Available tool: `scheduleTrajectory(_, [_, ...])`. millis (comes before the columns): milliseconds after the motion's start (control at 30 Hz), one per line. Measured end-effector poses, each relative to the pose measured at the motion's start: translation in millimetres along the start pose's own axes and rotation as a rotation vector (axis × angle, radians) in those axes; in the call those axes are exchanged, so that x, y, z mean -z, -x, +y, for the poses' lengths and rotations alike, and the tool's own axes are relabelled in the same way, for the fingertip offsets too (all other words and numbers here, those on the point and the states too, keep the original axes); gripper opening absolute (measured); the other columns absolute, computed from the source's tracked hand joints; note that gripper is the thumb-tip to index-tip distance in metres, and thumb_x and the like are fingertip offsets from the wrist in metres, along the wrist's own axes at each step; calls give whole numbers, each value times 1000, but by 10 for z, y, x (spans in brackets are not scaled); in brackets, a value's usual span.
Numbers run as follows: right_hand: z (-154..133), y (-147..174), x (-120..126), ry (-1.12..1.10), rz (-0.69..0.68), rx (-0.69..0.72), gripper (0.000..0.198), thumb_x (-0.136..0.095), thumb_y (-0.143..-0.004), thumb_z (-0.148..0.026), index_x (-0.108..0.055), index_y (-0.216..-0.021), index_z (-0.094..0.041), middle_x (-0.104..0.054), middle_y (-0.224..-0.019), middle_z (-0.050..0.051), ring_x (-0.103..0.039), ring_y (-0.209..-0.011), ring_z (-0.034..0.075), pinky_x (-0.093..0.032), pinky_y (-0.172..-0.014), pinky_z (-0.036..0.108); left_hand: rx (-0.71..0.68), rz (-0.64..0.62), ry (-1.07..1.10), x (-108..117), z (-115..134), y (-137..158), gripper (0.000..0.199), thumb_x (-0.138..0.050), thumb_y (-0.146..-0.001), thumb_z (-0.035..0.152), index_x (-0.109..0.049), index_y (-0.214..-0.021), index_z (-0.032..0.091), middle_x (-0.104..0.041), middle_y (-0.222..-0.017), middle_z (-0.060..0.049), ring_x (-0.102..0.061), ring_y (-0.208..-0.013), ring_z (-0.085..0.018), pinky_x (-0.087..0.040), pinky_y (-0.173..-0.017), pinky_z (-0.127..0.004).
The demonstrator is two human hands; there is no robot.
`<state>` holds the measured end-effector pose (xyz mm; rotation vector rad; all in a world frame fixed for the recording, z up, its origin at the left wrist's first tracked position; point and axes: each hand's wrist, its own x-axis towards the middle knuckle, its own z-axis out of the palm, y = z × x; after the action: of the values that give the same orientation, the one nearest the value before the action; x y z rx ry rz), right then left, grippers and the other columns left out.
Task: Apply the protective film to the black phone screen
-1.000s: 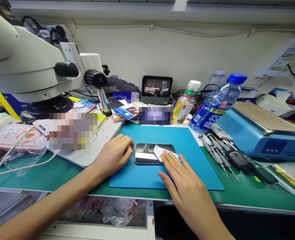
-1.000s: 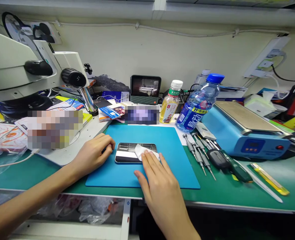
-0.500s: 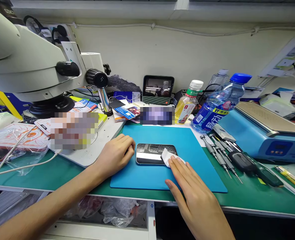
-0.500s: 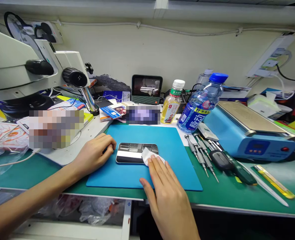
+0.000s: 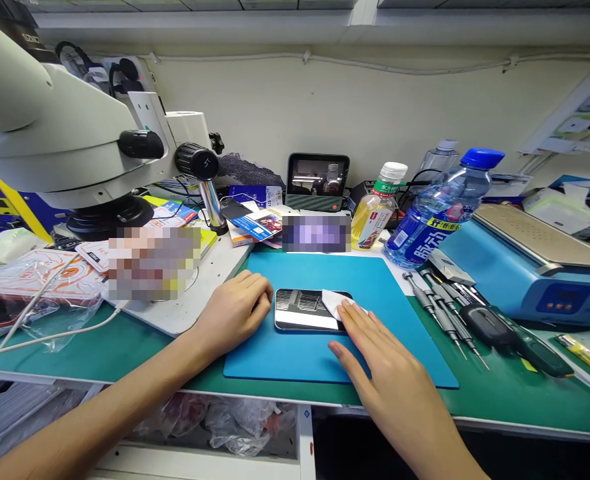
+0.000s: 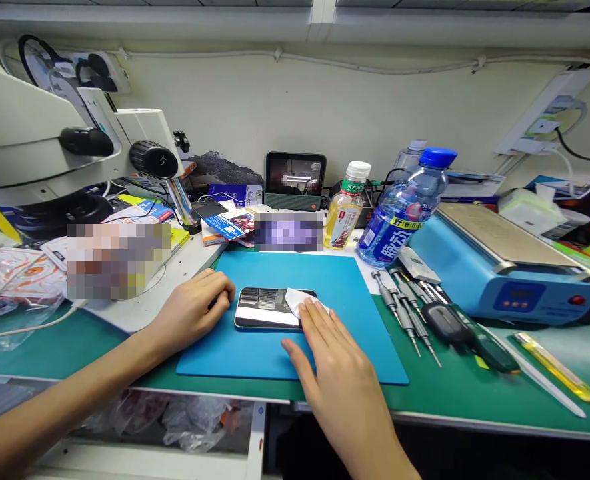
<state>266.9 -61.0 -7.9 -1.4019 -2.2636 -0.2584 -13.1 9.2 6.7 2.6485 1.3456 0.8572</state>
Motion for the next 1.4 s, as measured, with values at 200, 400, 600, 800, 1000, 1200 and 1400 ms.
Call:
scheduleTrajectory(200, [-83, 201, 97, 62, 8, 56, 57, -47, -110, -44, -53, -155, -9, -57, -156, 12, -60, -141, 29, -54, -117, 49, 14, -9, 9, -5, -17, 4, 22, -41, -103, 15, -57, -89, 22, -65, -85, -2, -60, -83, -22, -45, -73, -36])
scheduleTrajectory(400, [-7, -106, -42, -11, -40, 1, 55, -48, -109, -46, -59, -150, -9, -58, -155, 15, -59, -143, 31, -51, -120, 53, 3, -11, 12, -17, -22, 12, 20, -42, -103, 15, -55, -90, 23, -64, -86, -2, -59, -83, -22, -44, -74, -36])
scheduleTrajectory(600, [-51, -119, -63, -22, -29, 3, 55, -47, -110, -45, -56, -152, -10, -59, -155, 15, -57, -145, 30, -44, -125, 55, -4, -1, 8, -25, -15, 7, 20, -42, -103, 15, -55, -89, 23, -64, -85, -2, -59, -83, -22, -44, -74, -35])
scheduleTrajectory(800, [-186, 179, 23, 60, 39, 56, 58, -47, -110, -43, -49, -156, -8, -58, -156, 14, -59, -143, 31, -49, -121, 54, 3, -17, 4, -16, -19, 7, 20, -42, -103, 15, -56, -90, 22, -64, -86, -2, -59, -83, -22, -43, -74, -35])
scheduleTrajectory(1000, [-132, -129, -51, 23, -28, 36, 53, -42, -112, -42, -58, -148, -7, -60, -154, 15, -60, -142, 30, -47, -122, 57, 1, -20, -4, -12, -19, 7, 20, -43, -103, 15, -56, -90, 22, -64, -85, -2, -59, -83, -22, -43, -74, -35])
scheduleTrajectory(1200, [-112, -254, -100, 16, -31, 22, 54, -42, -112, -43, -58, -148, -7, -60, -154, 16, -59, -142, 30, -43, -124, 59, -8, -15, -13, -7, -10, 4, 21, -42, -103, 14, -56, -90, 22, -65, -85, -2, -59, -82, -22, -44, -73, -36])
scheduleTrajectory(1400, [-200, 80, 4, 50, 9, 65, 55, -46, -111, -41, -52, -153, -7, -59, -155, 14, -59, -142, 30, -48, -121, 57, 4, -27, -12, 0, -11, 9, 21, -42, -103, 15, -57, -90, 23, -66, -86, -2, -59, -83, -22, -44, -73, -36])
